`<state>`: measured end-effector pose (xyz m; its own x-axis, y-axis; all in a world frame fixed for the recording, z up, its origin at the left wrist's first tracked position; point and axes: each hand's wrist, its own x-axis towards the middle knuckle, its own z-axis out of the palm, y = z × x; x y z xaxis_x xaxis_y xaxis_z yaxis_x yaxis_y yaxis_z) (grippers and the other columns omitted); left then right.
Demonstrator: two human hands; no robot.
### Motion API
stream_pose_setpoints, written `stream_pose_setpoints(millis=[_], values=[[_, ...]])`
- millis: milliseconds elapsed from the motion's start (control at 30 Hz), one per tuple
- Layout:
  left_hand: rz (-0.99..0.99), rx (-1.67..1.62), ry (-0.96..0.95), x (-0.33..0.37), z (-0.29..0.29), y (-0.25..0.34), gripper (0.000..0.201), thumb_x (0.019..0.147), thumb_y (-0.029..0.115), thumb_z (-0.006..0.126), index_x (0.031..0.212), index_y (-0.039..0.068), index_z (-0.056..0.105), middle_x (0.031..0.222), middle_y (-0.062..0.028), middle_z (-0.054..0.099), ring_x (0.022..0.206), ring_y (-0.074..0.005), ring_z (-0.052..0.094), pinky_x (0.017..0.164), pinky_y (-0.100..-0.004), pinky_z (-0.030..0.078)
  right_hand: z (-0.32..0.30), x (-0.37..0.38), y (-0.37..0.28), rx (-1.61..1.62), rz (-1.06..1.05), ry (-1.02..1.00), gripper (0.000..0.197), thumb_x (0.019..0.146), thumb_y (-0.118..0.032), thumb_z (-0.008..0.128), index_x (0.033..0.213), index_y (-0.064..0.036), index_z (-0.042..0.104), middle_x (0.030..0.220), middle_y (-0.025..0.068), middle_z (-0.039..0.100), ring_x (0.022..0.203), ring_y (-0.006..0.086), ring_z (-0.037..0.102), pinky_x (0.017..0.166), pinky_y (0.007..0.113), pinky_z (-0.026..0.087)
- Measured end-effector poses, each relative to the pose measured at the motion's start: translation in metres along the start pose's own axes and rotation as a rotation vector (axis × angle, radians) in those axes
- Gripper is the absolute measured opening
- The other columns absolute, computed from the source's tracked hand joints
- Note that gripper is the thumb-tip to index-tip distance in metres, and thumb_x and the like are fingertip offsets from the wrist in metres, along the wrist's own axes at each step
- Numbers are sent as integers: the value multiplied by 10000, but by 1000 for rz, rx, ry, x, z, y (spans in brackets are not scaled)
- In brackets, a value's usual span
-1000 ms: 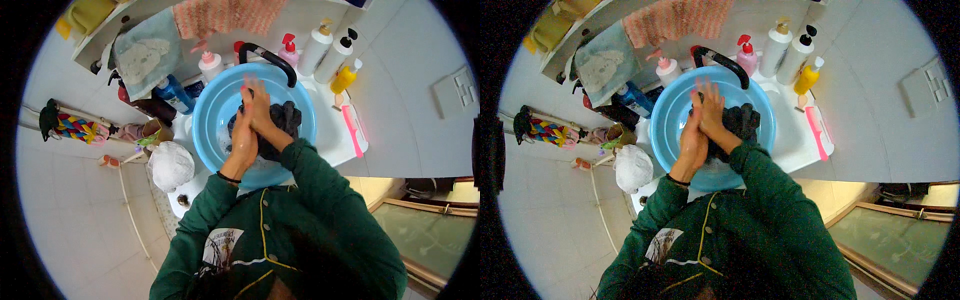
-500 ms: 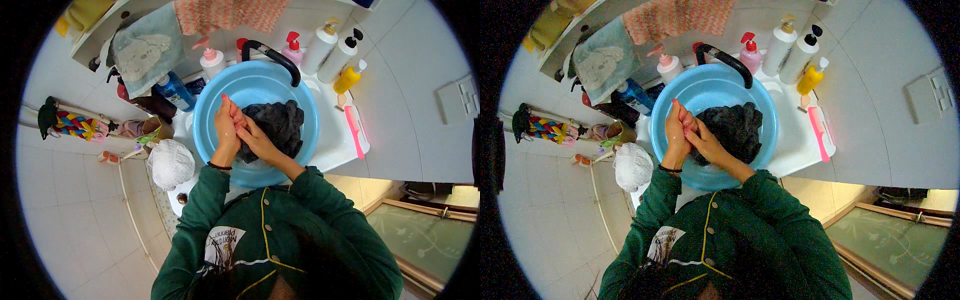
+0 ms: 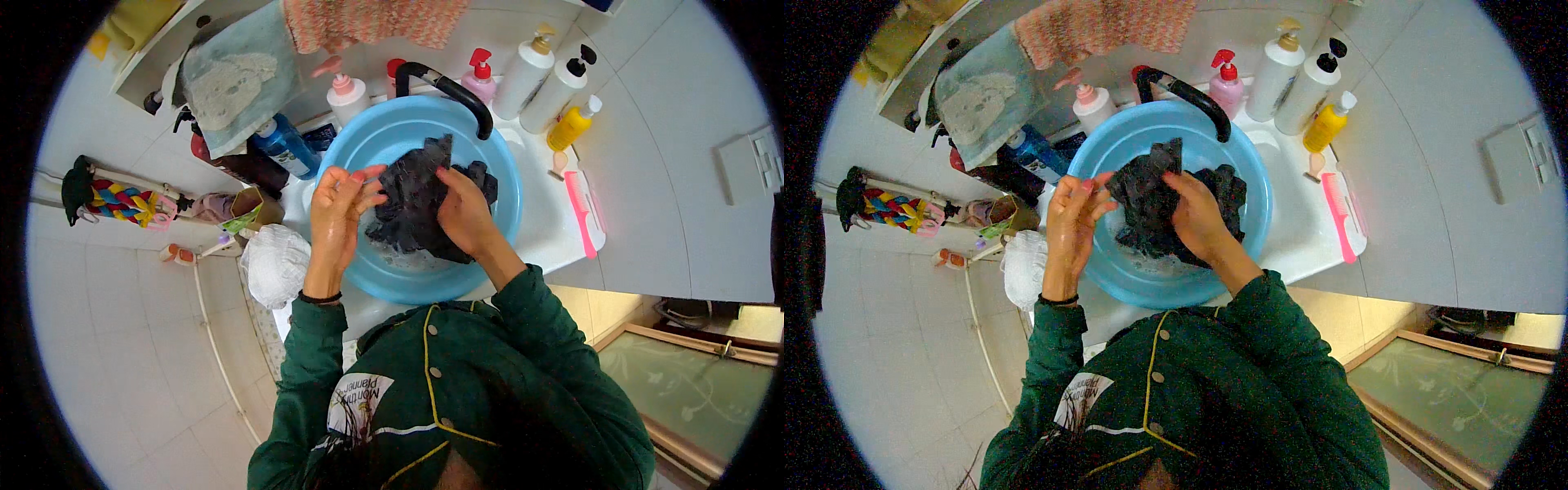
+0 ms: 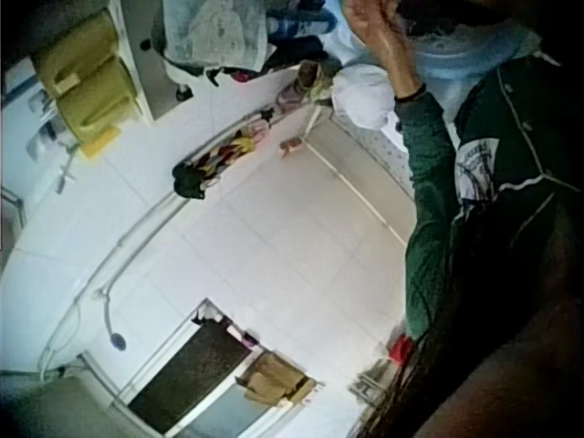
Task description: Washing a white and black garment by hand in a basin.
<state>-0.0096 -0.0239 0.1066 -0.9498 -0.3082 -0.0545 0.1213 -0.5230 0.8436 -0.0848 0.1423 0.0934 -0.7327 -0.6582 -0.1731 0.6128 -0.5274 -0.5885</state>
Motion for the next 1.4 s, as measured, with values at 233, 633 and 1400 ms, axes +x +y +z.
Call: stream_pose_setpoints(millis=[233,633,1400], values=[[-109,226,-184,-7,9,-11,473,790,228,647,1161,3,459,1137,-99,516,1016,-144,494,876,-262,384,15,-1,-1,-71,-56,88,257,898,-224,469,1083,-52,515,1032,43,574,960,170,541,876,323,411],[129,-119,112,-11,27,4,167,879,180,517,987,56,490,940,-33,568,877,-134,543,801,-259,428,15,-1,-5,-127,-135,55,235,857,-170,525,1059,-49,521,994,30,574,912,157,549,820,284,428],[-55,373,295,5,27,-52,362,841,298,546,603,50,432,635,27,428,613,-78,376,522,-250,293,-37,43,20,-1643,-500,189,371,784,-422,566,862,-61,593,589,135,570,585,329,579,577,435,462]])
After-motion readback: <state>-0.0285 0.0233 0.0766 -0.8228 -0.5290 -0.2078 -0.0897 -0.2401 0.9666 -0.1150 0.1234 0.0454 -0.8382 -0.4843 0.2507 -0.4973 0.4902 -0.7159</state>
